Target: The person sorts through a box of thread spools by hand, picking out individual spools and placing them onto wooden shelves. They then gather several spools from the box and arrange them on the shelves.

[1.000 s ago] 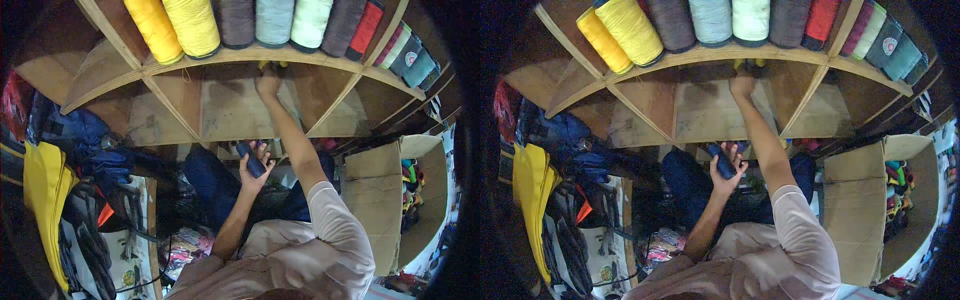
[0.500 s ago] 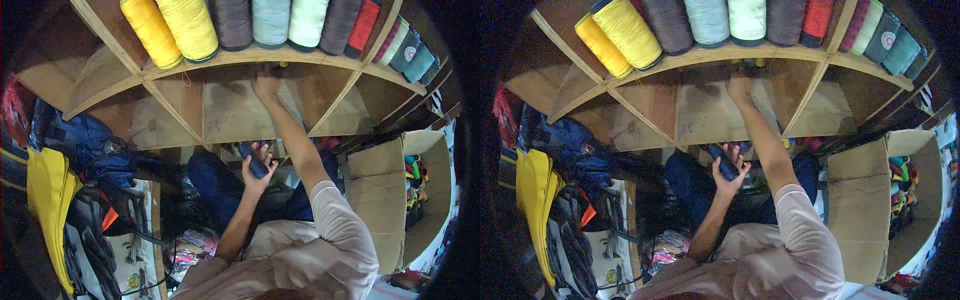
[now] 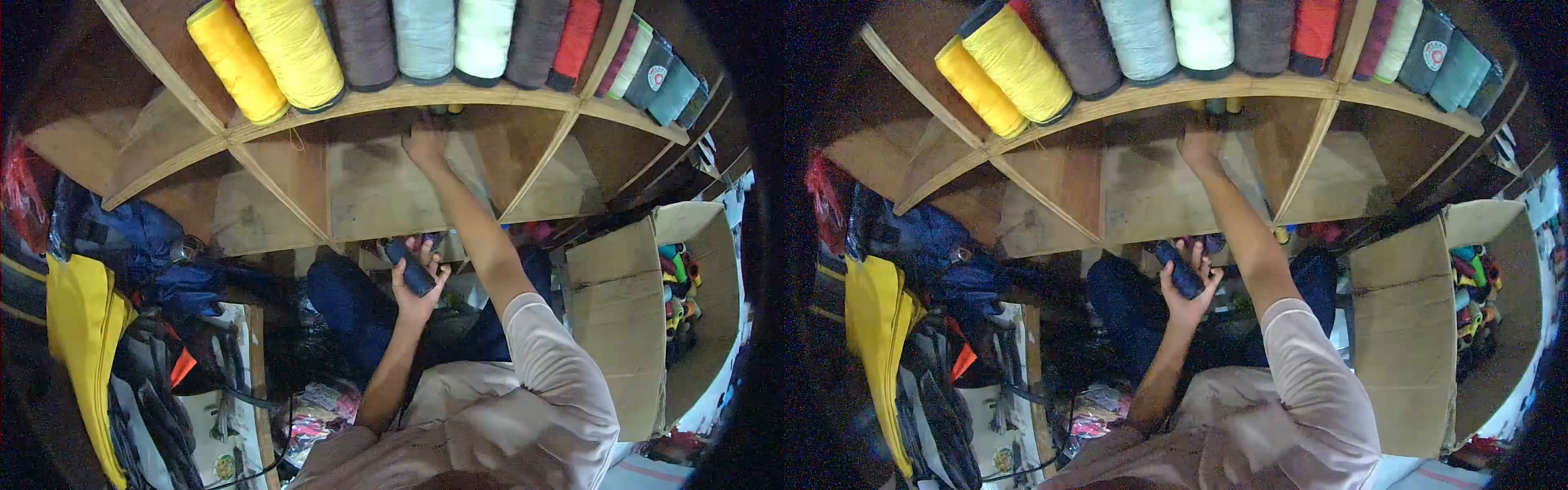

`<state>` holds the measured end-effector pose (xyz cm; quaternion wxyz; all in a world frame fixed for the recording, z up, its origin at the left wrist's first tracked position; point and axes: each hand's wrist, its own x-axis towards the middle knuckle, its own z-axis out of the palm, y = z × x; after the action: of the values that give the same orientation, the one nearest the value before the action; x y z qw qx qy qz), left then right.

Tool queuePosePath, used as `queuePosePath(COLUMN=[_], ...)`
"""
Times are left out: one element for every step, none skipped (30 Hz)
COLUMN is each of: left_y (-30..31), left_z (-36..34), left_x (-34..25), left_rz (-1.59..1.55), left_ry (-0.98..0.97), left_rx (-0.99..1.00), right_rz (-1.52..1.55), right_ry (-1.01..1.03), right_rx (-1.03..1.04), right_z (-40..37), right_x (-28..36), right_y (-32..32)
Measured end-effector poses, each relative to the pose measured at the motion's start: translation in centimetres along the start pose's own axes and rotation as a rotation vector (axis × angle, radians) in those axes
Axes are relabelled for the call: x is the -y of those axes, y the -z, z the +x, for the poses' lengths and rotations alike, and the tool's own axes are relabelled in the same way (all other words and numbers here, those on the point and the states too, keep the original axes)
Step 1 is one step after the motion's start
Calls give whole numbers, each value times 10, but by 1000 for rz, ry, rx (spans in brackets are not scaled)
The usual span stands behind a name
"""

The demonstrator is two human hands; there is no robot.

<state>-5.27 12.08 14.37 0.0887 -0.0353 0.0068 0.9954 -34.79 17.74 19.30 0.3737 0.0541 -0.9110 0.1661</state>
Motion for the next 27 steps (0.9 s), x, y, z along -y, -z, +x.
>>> queuePosePath(left_y=[0, 0, 2, 3, 4, 3, 3, 3, 6, 10, 15, 10, -2, -13, -21, -20, -17, -12, 7, 3, -7, -12, -12, -13, -16, -16, -16], left_z=[0, 0, 2, 2, 1, 1, 2, 3, 5, 6, 6, 5, 4, 3, 3, 3, 5, 6, 10, 9, 9, 5, 4, 7, 5, 4, 5], left_x=[0, -1, -1, -1, -1, -2, -2, -4, -5, -6, -7, -7, -6, -4, -4, -3, -4, -5, -8, -8, -8, -7, -7, -8, -9, -9, -9], left_rz=[-6, -6, 7, 19, 17, 39, 61, 62, 79, 94, 125, 119, 152, 182, 196, 188, 167, 147, 50, 41, 72, 105, 82, 61, 101, 95, 242], left_ry=[-1, 1, -4, -9, -7, -6, -8, -12, -15, -17, -23, -22, -48, -77, -79, -90, -90, -88, -56, -63, -99, -132, -132, -131, -124, -123, -141], left_rx=[-8, -4, -19, -33, -27, -32, -33, -15, -6, -5, -2, 2, -54, -111, -106, -109, -123, -138, -75, -88, -45, -18, -11, 7, 28, 17, 59], right_rz=[-1, 80, 160, 156, 217, 248, 278, 328, 377, 374, 443, 510, 618, 727, 716, 707, 673, 638, 640, 692, 744, 749, 734, 717, 761, 758, 727], right_ry=[1, 20, 42, 45, -10, -29, -50, -18, 16, 25, -19, -61, -70, -77, 35, 146, 153, 159, 162, 139, 106, 87, 58, 36, -29, -36, -44], right_rx=[-4, -71, -138, -143, -32, 17, 65, 143, 218, 209, 271, 334, 338, 346, 366, 388, 479, 569, 580, 674, 780, 818, 853, 879, 881, 892, 908], right_z=[3, 6, 8, 9, 7, 6, 5, 2, 4, 5, -2, -9, -18, -30, -45, -63, -80, -90, -96, -102, -111, -122, -130, -137, -144, -148, -150], right_x=[-1, -2, -4, -4, -3, -3, -5, -6, -6, 1, 7, 14, 19, 23, 25, 25, 32, 38, 38, 35, 30, 25, 21, 18, 17, 17, 16], right_y=[-1, -2, -2, -2, -1, -2, -6, -10, -11, 5, 21, 42, 58, 73, 90, 110, 143, 178, 201, 220, 233, 240, 244, 246, 248, 249, 249])
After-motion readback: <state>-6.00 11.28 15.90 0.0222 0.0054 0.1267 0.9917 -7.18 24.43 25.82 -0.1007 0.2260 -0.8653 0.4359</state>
